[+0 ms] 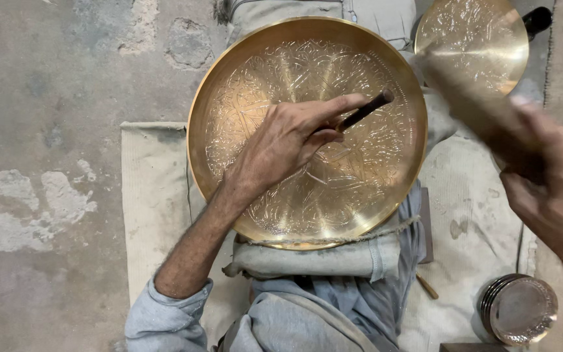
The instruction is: The person uses a hammer and a metal punch to engrave a decorative pattern into a brass plate resting on their lap. They repeatedly strike the punch to create indentations, gradually forming a symmetrical design across the surface.
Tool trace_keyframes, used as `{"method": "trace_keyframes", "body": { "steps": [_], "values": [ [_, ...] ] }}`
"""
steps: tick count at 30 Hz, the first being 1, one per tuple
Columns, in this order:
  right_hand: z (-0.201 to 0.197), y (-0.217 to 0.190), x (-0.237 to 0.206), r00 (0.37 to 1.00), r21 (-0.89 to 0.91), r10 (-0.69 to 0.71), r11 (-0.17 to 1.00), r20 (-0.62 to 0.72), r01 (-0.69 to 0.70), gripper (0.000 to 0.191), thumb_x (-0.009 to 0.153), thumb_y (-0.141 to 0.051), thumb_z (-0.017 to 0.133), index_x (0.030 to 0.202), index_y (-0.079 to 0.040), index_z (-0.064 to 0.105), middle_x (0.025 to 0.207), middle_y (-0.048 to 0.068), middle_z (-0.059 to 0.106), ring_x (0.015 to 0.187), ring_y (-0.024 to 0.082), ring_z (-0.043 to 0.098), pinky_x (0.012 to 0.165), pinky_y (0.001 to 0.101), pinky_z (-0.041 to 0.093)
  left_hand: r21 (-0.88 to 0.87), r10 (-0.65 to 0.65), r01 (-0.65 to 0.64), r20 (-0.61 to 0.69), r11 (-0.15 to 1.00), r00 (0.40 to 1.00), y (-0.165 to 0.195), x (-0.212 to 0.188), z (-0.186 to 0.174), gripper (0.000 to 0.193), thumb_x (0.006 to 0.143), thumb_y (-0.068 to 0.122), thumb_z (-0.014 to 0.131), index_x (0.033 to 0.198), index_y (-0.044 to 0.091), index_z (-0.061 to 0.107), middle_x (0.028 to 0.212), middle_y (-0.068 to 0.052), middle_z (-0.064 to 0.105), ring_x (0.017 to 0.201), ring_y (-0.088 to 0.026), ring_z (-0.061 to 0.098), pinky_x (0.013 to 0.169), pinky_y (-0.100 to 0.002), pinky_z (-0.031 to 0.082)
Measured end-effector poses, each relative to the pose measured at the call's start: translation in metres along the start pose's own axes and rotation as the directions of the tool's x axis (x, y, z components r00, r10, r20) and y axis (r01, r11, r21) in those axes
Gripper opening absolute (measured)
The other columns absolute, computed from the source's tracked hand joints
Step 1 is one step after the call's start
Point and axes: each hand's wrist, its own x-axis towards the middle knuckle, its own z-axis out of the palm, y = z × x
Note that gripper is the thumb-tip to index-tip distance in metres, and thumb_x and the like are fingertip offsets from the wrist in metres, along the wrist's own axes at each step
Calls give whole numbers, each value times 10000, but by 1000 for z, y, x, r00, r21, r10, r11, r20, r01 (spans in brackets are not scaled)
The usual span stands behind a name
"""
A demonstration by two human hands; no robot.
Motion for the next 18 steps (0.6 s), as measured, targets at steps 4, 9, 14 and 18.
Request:
{"method": "trace_keyframes", "body": {
  "steps": [4,9,14,18],
  "values": [
    [-5,-5,8,998,126,49,991,-30,-44,481,955,60,722,1372,-8,491,1022,239,677,835,284,709,716,377,611,7,-3,3,1,1000,1000,0,1,2,584,935,144,725,1458,283,508,1017,28,804,852,-90,796,732,-266,690],
    [-9,-15,8,998,-138,-35,990,51,42,773,737,79,767,1455,-52,512,940,210,693,775,289,707,698,398,616,-5,-33,33,15,999,999,4,1,-2,574,933,133,728,1452,268,526,982,22,812,846,-99,801,742,-282,690],
    [-1,-18,3,993,120,107,988,-58,-100,616,863,-11,765,1416,2,493,952,221,670,777,316,685,674,425,587,4,-35,35,20,999,999,9,0,-6,605,918,126,738,1466,242,508,977,1,803,846,-118,799,754,-296,688],
    [3,-14,-3,998,-20,65,998,-24,-66,615,965,47,686,1546,-84,535,973,187,703,752,256,707,683,371,612,-36,7,-6,22,999,1000,9,-2,-8,605,920,117,740,1465,248,511,1004,7,804,874,-114,802,777,-289,690]
  ]
}}
